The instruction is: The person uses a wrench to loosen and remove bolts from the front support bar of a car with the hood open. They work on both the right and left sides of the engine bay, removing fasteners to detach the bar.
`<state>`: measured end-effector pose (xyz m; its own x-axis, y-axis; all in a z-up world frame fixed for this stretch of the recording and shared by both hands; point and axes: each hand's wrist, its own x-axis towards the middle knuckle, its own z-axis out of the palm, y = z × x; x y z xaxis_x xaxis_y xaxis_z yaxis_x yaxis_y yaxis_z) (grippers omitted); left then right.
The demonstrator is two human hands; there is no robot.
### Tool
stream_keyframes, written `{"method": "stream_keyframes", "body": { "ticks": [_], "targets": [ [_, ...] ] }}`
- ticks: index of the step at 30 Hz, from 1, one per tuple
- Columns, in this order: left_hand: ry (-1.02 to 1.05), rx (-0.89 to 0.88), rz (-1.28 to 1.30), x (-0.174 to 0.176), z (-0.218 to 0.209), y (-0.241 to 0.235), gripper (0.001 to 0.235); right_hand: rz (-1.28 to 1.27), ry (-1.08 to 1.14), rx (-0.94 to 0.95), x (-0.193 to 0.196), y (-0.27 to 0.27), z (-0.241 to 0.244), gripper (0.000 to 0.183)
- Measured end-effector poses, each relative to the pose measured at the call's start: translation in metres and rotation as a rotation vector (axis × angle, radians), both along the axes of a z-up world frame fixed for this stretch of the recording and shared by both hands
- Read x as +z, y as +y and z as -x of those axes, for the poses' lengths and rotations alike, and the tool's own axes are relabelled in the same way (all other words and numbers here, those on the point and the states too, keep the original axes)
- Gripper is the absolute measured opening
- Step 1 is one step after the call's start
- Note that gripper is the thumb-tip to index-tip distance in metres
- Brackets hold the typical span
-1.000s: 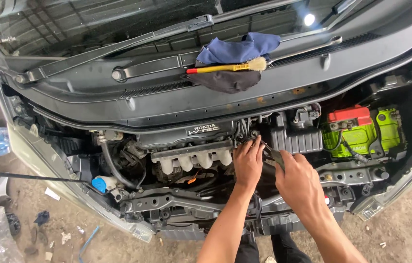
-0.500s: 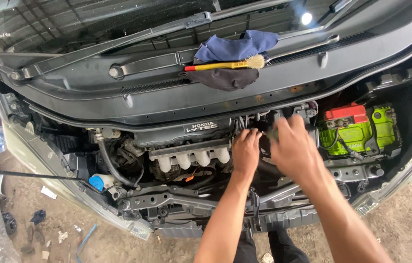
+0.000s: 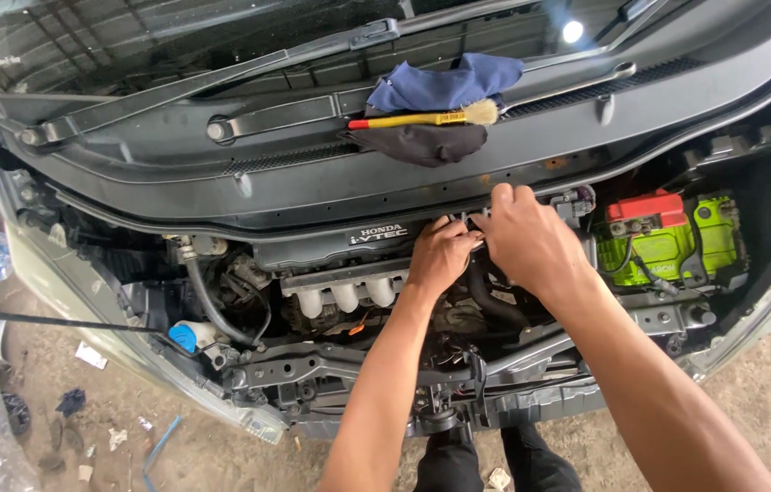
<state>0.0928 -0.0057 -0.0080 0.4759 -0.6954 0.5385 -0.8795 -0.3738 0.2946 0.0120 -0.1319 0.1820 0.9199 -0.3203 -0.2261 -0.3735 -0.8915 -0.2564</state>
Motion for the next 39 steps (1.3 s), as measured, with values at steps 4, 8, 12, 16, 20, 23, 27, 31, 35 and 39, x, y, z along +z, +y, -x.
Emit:
{"method": "stream_keyframes", "body": {
  "ticks": [4, 8, 12, 16, 20, 23, 27, 31, 35, 39],
  "targets": [
    [0.04, 0.005, -0.02, -0.029, 0.002, -0.004, 0.006, 0.021, -0.057, 0.025, 0.014, 0.007, -0.001, 0.045],
    [0.113, -0.014, -0.088, -0.047, -0.004, -0.004, 0.007, -0.16, -0.019, 0.028, 0.024, 0.013, -0.004, 0.03],
    [0.215, -0.043, -0.146, -0.01, 0.002, -0.003, 0.009, 0.039, -0.006, 0.033, -0.006, 0.012, -0.01, 0.028],
    [0.243, -0.031, -0.246, -0.036, -0.003, -0.008, 0.012, -0.043, -0.021, 0.037, 0.029, 0.024, -0.01, 0.024],
    [0.25, -0.049, -0.16, -0.033, -0.004, -0.007, 0.008, -0.056, -0.018, 0.05, 0.019, 0.021, -0.012, 0.031],
    [0.273, -0.044, -0.194, -0.015, -0.002, -0.007, 0.01, 0.002, -0.017, 0.005, 0.003, 0.011, -0.018, 0.034],
    [0.261, -0.044, -0.254, -0.026, -0.007, -0.008, 0.011, -0.132, 0.014, -0.042, 0.035, 0.017, -0.012, 0.042],
    [0.285, -0.049, -0.28, -0.029, -0.003, -0.009, 0.011, -0.128, 0.026, 0.01, 0.011, 0.017, -0.017, 0.05],
    [0.253, -0.045, -0.306, -0.035, -0.005, -0.009, 0.012, -0.054, 0.023, -0.103, -0.013, 0.015, -0.021, 0.041],
    [0.248, -0.037, -0.321, -0.055, -0.01, -0.011, 0.014, -0.142, 0.005, -0.085, 0.023, 0.028, -0.011, 0.04]
  ]
}}
